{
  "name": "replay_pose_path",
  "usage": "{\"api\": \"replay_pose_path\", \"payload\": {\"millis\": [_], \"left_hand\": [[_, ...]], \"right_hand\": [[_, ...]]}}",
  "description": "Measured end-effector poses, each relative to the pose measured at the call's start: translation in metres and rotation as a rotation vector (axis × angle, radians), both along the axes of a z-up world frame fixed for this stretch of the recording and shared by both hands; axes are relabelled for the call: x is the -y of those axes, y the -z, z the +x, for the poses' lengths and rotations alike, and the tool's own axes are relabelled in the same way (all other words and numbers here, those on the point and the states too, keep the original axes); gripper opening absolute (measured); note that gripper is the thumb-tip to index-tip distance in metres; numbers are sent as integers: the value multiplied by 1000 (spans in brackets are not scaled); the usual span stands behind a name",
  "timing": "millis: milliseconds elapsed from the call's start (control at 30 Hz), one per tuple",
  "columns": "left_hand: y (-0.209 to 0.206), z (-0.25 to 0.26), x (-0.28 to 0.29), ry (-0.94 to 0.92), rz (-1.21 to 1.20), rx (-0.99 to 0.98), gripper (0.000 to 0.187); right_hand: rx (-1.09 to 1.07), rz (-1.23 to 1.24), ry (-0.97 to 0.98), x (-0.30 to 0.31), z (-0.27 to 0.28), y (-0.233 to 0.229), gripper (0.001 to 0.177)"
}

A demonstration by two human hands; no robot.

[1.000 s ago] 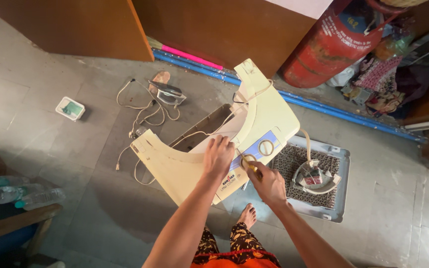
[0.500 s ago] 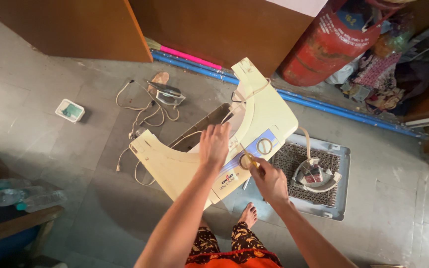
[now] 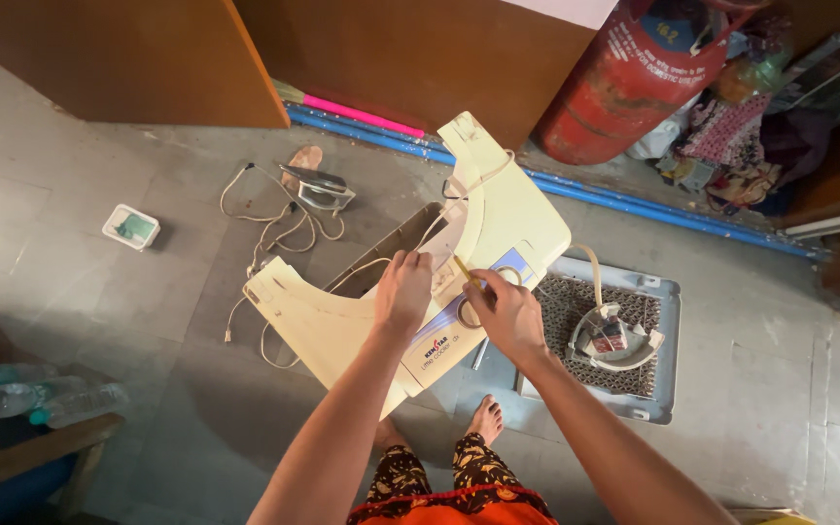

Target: The person reassembles the top control panel of a disassembled washing machine. They align the panel over the main body, secure it using a screwdriver to tighten screws, and then adjust the knobs on the control panel.

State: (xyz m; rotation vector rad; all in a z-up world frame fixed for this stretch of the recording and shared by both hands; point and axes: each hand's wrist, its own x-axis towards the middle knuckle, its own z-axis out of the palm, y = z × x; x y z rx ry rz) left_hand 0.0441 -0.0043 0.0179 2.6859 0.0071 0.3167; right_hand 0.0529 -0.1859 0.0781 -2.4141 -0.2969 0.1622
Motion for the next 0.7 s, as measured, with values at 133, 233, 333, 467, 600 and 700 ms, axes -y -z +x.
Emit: {"api": "replay_pose_path", "payload": {"millis": [133,233,333,467,600,700], "left_hand": [[-16,2,4,-44,20,-79,13],[-28,0,6,-60,33,108,15],[-36,3,9,-76,82,131,15],[-42,1,23,-113,-44,-111,13],[-49,4,32,-108,147,356,53],[-52,7,41,-92,-182,145,65]], "right_hand": [[4,8,4,4,-3,-3,32],[-20,-19,8,7,-4,-8,31],[17,17,71,8,-6,-13,30],[165,25,-14,12,3,-20,27],[206,0,10,15,16,-36,27],[162,-12,-16,24,20,-43,31]]}}
